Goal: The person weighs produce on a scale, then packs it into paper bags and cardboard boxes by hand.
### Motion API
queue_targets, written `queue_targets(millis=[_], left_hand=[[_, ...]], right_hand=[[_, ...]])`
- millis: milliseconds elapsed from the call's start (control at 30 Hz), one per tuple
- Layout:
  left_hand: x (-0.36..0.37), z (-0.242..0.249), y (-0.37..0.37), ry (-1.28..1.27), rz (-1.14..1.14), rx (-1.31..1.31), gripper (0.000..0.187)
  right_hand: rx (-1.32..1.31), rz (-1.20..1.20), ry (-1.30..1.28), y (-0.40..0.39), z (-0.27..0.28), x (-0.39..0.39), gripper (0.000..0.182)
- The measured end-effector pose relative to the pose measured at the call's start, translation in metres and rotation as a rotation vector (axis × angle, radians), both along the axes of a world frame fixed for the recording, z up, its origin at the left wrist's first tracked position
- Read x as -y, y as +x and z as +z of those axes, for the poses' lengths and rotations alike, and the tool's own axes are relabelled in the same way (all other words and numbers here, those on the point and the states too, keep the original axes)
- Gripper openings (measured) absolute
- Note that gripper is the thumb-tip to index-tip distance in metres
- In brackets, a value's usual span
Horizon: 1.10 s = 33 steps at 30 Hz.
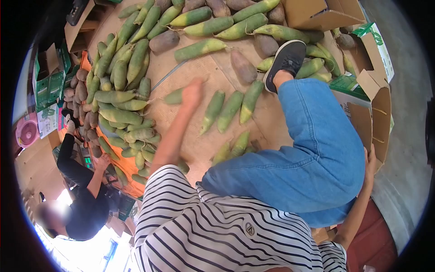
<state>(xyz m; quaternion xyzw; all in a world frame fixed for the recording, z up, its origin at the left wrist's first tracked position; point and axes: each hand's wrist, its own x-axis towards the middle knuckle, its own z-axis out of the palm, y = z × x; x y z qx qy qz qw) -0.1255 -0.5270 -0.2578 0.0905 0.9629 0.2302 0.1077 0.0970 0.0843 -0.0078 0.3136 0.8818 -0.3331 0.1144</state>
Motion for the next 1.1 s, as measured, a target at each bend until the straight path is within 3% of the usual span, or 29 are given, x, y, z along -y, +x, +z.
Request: queue_targets(millis=[100, 133, 167, 267, 333, 400, 433, 467, 600, 733, 833, 900, 967, 1067, 1100], left_hand=[[-0.102, 0.054, -0.003, 0.269, 0.024, -0.008, 0.011], [-0.125, 0.065, -0.002, 0.352, -0.087, -0.066, 0.012], [-0.136, 0.074, -0.004, 0.432, -0.199, -0.129, 0.014], [-0.116, 0.084, -0.01, 0.427, -0.073, -0.236, 0.02], [-0.053, 0.053, -0.014, 0.221, 0.086, -0.167, 0.018], [0.04, 0.009, -0.011, -0.167, 0.026, -0.115, 0.021], [0.09, -0.019, -0.009, -0.456, 0.029, 0.022, 0.02], [0.118, -0.006, -0.008, -0.623, 0.026, 0.172, 0.019], [0.201, -0.01, 0.014, -0.774, -0.034, 0.365, 0.019], [0.211, -0.032, 0.01, -0.838, -0.003, 0.394, 0.02], [0.19, -0.031, 0.001, -0.522, 0.078, 0.196, 0.018], [0.139, 0.004, -0.009, -0.503, 0.075, 0.084, 0.015], [0.1, 0.006, -0.014, -0.331, 0.045, -0.062, 0.013], [-0.001, 0.036, -0.019, 0.058, 0.034, -0.14, 0.017], [-0.035, 0.047, -0.021, 0.149, 0.016, -0.055, 0.021]], right_hand=[[-0.016, 0.004, -0.018, 0.002, 0.0, 0.003, 0.032], [-0.029, 0.002, -0.029, 0.002, 0.0, 0.006, 0.032], [-0.01, 0.05, -0.002, -0.002, 0.002, 0.009, 0.032], [-0.018, 0.095, 0.04, 0.0, 0.004, 0.009, 0.034], [-0.092, 0.036, 0.0, 0.013, -0.01, -0.006, 0.035], [-0.017, 0.062, 0.022, 0.001, -0.001, 0.003, 0.037], [0.021, 0.075, 0.037, -0.003, 0.004, 0.006, 0.038], [0.021, 0.053, 0.029, -0.003, 0.003, 0.006, 0.038], [0.005, -0.061, -0.071, 0.0, -0.001, -0.001, 0.04], [-0.001, -0.194, -0.195, 0.002, -0.002, -0.007, 0.038], [-0.039, -0.159, -0.17, 0.002, -0.001, -0.006, 0.037], [-0.061, -0.114, -0.148, 0.004, -0.005, -0.001, 0.037], [-0.07, -0.101, -0.125, 0.002, -0.004, 0.001, 0.036], [-0.021, -0.12, -0.115, 0.001, 0.004, 0.01, 0.036], [-0.014, -0.123, -0.114, -0.004, 0.003, 0.012, 0.036]])
